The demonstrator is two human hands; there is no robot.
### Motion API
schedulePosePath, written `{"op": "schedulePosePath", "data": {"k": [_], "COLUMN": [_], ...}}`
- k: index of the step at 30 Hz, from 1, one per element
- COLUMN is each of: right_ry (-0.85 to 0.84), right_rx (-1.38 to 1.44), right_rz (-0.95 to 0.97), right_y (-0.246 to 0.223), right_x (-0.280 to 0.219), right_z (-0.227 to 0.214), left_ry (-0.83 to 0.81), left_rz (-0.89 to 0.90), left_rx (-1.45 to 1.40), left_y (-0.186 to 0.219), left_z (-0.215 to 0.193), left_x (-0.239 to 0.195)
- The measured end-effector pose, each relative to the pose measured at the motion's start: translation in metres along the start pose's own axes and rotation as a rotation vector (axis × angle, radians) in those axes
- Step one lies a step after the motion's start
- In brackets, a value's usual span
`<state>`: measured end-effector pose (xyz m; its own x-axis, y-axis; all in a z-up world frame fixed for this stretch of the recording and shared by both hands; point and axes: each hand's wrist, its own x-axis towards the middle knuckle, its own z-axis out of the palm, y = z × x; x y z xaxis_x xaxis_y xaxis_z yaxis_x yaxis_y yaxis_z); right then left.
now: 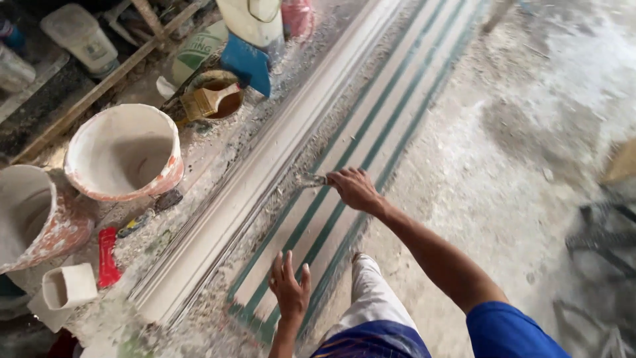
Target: Scraping excess material from the edges of a long decorative mold using a hand tool.
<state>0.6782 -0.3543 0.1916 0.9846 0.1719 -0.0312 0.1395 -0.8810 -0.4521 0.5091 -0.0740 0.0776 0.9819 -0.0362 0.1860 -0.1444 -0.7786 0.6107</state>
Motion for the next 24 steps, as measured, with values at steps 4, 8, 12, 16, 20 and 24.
{"op": "schedulePosePath", "data": {"k": [4, 8, 12, 16, 20, 24], "right_ry": [0.032, 0.016, -0.088, 0.054, -0.071, -0.054], "right_rx": [-0.191, -0.184, -0.281, -0.357, -0.245, 0.426], "right_rz": [-0.268, -0.438, -0.498, -0.441, -0.501, -0.186], "right_y": [0.045, 0.049, 0.019, 0.006, -0.012, 0.018], "right_x": [0.151, 0.271, 0.351, 0.375, 0.278, 0.128], "right_z": [-0.008, 0.028, 0.080, 0.140, 0.068, -0.009], "left_ry": [0.067, -0.126, -0.200, -0.203, -0.206, 0.272], "left_rz": [-0.173, -0.364, -0.399, -0.461, -0.415, -0.059], "left_rx": [0.341, 0.582, 0.742, 0.785, 0.834, 0.682], "left_y": [0.015, 0.029, 0.037, 0.038, 0.036, 0.020], "left_z": [0.058, 0.067, 0.066, 0.073, 0.070, 0.084], "left_x": [0.029, 0.042, 0.042, 0.047, 0.043, 0.056]}}
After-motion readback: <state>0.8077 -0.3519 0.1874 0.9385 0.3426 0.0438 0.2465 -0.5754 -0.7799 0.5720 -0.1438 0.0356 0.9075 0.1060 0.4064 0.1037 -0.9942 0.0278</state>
